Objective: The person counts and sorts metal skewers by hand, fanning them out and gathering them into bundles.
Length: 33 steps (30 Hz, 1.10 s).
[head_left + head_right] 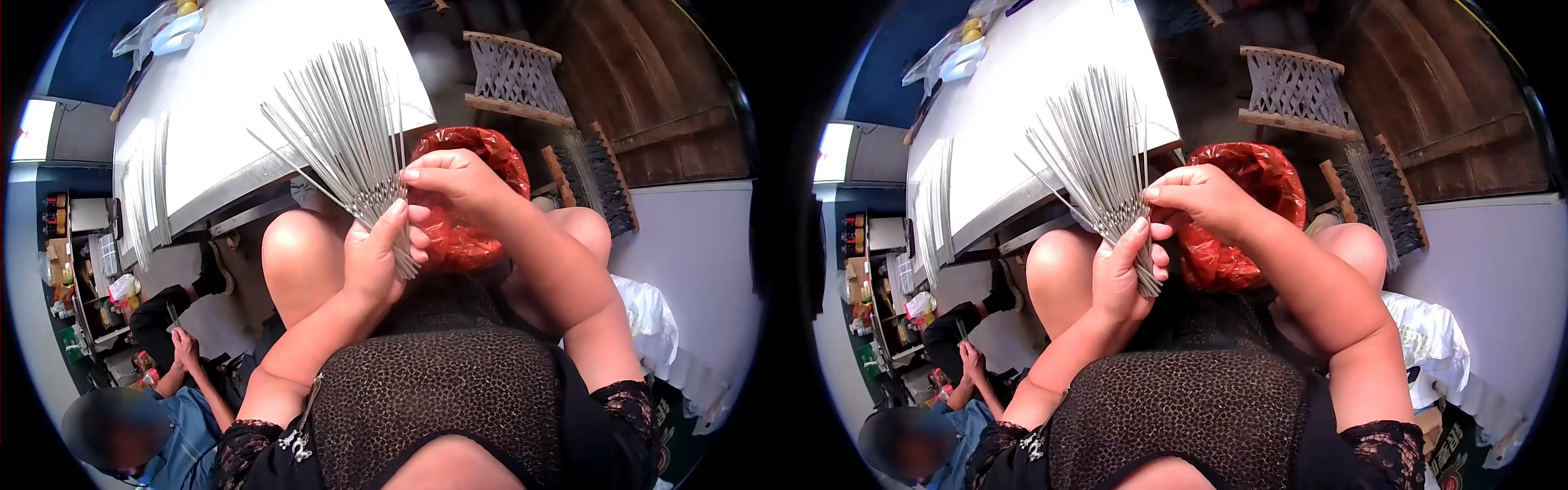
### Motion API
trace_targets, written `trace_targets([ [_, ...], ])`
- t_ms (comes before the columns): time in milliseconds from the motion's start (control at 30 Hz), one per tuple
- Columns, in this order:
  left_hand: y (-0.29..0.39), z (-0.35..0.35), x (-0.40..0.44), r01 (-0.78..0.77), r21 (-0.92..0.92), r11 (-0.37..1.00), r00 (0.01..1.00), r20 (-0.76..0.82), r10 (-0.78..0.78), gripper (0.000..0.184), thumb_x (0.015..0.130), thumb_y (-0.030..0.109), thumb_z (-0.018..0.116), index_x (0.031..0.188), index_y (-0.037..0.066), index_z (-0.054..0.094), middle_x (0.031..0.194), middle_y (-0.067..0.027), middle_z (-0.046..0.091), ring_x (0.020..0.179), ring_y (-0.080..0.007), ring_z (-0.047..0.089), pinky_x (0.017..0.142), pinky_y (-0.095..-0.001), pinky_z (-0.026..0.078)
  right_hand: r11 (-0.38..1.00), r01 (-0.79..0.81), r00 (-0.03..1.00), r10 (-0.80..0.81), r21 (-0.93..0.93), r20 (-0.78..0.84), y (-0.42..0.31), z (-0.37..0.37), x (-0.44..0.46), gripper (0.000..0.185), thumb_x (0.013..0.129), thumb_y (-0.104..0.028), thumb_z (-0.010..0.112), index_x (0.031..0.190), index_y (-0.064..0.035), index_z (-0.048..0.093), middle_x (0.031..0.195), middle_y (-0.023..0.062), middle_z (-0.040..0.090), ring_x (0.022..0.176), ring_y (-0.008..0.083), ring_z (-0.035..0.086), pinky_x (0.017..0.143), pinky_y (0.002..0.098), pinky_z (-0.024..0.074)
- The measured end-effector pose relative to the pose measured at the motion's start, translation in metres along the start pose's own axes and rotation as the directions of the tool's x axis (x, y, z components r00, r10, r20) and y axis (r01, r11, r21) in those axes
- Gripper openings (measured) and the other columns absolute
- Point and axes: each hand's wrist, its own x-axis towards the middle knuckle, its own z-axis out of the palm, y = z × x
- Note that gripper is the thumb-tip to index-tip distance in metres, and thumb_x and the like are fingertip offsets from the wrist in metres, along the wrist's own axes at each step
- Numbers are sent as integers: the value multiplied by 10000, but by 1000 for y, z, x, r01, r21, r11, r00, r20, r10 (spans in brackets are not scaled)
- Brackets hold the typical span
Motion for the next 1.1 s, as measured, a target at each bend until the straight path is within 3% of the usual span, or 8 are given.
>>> trace_targets([
  [67, 1, 1, 0, -1, -5, 1000, 1000, 7, 1, 179, 892, 138, 525, 1033, 27, 520, 823, -71, 622, 570, -98, 573, 433, -201, 483, 1000, 1, 1000, -1, 7, 4, -8, 2, -1, 190, 843, -175, 613, 883, 11, 624, 754, 66, 632, 638, 119, 605, 625, 235, 495],
  [133, 0, 1, 1, -4, -13, 1000, 1000, 16, 4, 179, 890, 137, 529, 1032, 29, 523, 826, -67, 622, 578, -100, 577, 440, -202, 488, 989, -23, 999, 20, -143, -26, -14, 4, -1, 184, 840, -172, 616, 869, 9, 627, 744, 66, 631, 617, 118, 604, 590, 222, 492],
  [267, -2, -2, 1, 9, 2, 1000, 1000, 30, -9, 180, 881, 131, 542, 1031, 32, 530, 834, -61, 623, 603, -103, 587, 467, -207, 501, 975, -6, 1000, 0, -220, -30, -11, 6, 1, 169, 826, -163, 625, 833, 6, 618, 732, 65, 623, 603, 112, 600, 577, 215, 488],
  [467, 0, 0, -2, -24, -54, 998, 999, 29, 25, 229, 879, 119, 538, 1083, 17, 517, 869, -81, 630, 635, -110, 596, 471, -206, 503, 995, -9, 999, 4, -100, -46, -7, 3, 5, 154, 806, -153, 640, 821, -3, 606, 727, 47, 609, 606, 109, 593, 593, 219, 480],
  [600, 0, -3, 0, -24, -26, 999, 999, 47, 26, 239, 879, 107, 534, 1096, 12, 510, 883, -89, 629, 649, -115, 601, 480, -208, 509, 994, -12, 998, 5, -110, -65, -7, 7, 1, 170, 809, -170, 649, 821, -5, 606, 716, 40, 606, 614, 104, 593, 594, 212, 477],
  [700, -3, -6, 1, -21, -16, 1000, 998, 65, 22, 237, 878, 103, 534, 1096, 12, 511, 878, -85, 624, 654, -117, 603, 487, -209, 512, 982, -3, 1000, 4, -191, 7, -2, 4, 3, 177, 809, -178, 661, 809, -9, 606, 674, 25, 594, 596, 76, 555, 570, 199, 454],
  [900, -5, -4, 3, -27, -4, 1000, 998, 62, 27, 240, 882, 104, 530, 1103, 13, 511, 880, -82, 618, 672, -121, 606, 500, -213, 516, 984, 9, 1000, -9, -178, 1, -1, 5, 1, 112, 815, -113, 627, 812, -11, 581, 665, 45, 584, 585, 92, 541, 537, 222, 433],
  [1100, -4, -2, 0, -31, -33, 999, 998, 53, 32, 252, 885, 105, 524, 1119, 12, 509, 893, -83, 619, 701, -127, 608, 508, -212, 517, 987, 9, 1000, -8, -158, 3, -3, 2, 2, 120, 802, -128, 609, 768, -13, 618, 639, 28, 586, 594, 91, 543, 575, 215, 429],
])
